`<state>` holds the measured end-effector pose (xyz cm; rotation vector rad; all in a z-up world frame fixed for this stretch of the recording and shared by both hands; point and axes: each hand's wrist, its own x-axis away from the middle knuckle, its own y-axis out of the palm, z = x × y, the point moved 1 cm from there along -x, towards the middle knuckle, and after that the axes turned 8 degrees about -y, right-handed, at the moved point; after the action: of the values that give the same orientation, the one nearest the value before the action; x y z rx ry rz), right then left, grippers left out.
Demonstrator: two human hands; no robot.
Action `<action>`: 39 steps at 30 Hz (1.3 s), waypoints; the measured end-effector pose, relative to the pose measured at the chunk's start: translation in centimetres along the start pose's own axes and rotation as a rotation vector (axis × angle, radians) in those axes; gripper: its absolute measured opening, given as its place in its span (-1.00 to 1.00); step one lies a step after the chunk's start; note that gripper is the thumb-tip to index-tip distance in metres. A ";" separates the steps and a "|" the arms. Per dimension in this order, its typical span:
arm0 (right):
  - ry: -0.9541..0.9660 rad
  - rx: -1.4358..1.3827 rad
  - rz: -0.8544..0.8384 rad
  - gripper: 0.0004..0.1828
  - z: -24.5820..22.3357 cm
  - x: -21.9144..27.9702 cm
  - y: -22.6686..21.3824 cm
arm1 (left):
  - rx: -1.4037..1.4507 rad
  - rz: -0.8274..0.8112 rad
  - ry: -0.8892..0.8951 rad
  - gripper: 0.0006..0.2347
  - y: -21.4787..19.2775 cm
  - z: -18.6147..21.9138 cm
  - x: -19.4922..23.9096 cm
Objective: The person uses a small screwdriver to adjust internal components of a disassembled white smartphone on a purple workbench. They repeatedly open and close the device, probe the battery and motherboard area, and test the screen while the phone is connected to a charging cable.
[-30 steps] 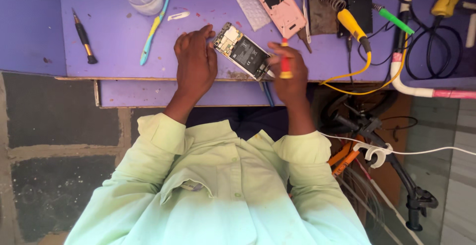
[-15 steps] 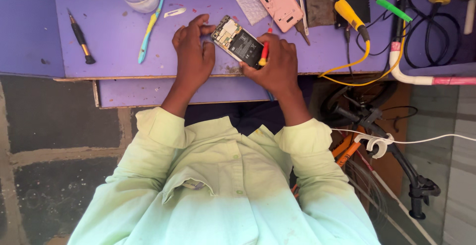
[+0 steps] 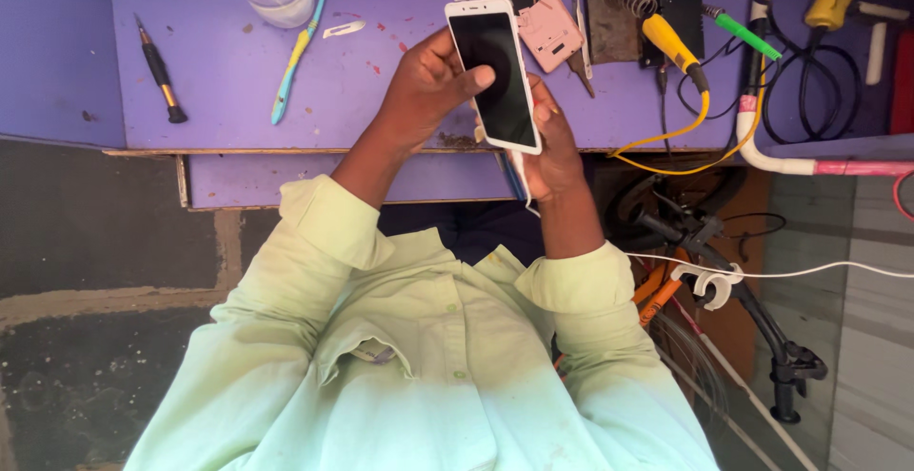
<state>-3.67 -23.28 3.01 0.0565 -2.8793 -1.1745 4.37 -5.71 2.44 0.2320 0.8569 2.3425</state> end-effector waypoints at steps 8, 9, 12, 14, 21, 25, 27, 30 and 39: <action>-0.206 0.174 0.061 -0.38 0.5 0.3 -0.2 | 0.033 0.149 0.053 -0.68 0.7 0.7 -0.3; -0.238 0.203 0.097 -0.47 0.5 0.0 -0.4 | 0.003 0.167 0.067 -0.69 0.6 0.8 -0.3; -0.301 0.289 0.117 -0.61 0.1 -1.3 -0.8 | -0.020 0.203 0.071 -0.70 0.1 1.2 -0.7; -0.324 0.326 0.102 -0.63 -0.2 -2.2 -0.8 | -0.007 0.197 0.042 -0.70 -0.1 1.2 -0.8; -0.283 0.332 0.105 -0.61 -0.8 -3.6 0.8 | 0.030 0.187 -0.021 -0.71 -1.7 -0.3 -1.1; -0.225 0.450 0.135 -0.59 -1.0 -3.3 1.6 | 0.132 0.107 -0.069 -0.67 -2.8 -1.0 -1.0; -0.224 0.486 0.119 -0.59 -1.0 -3.3 1.8 | 0.145 0.084 -0.094 -0.66 -3.2 -1.1 -0.9; -0.220 0.533 0.112 -0.58 -1.2 -3.3 2.0 | 0.094 0.095 -0.100 -0.64 -3.4 -1.2 -0.7; -0.180 0.496 0.082 -0.58 -1.4 -3.7 2.1 | 0.085 0.104 -0.107 -0.67 -3.5 -1.3 -0.8</action>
<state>0.05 -22.61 5.43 -0.1618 -3.2192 -0.4503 6.31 -4.78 -0.74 0.4437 0.9125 2.3677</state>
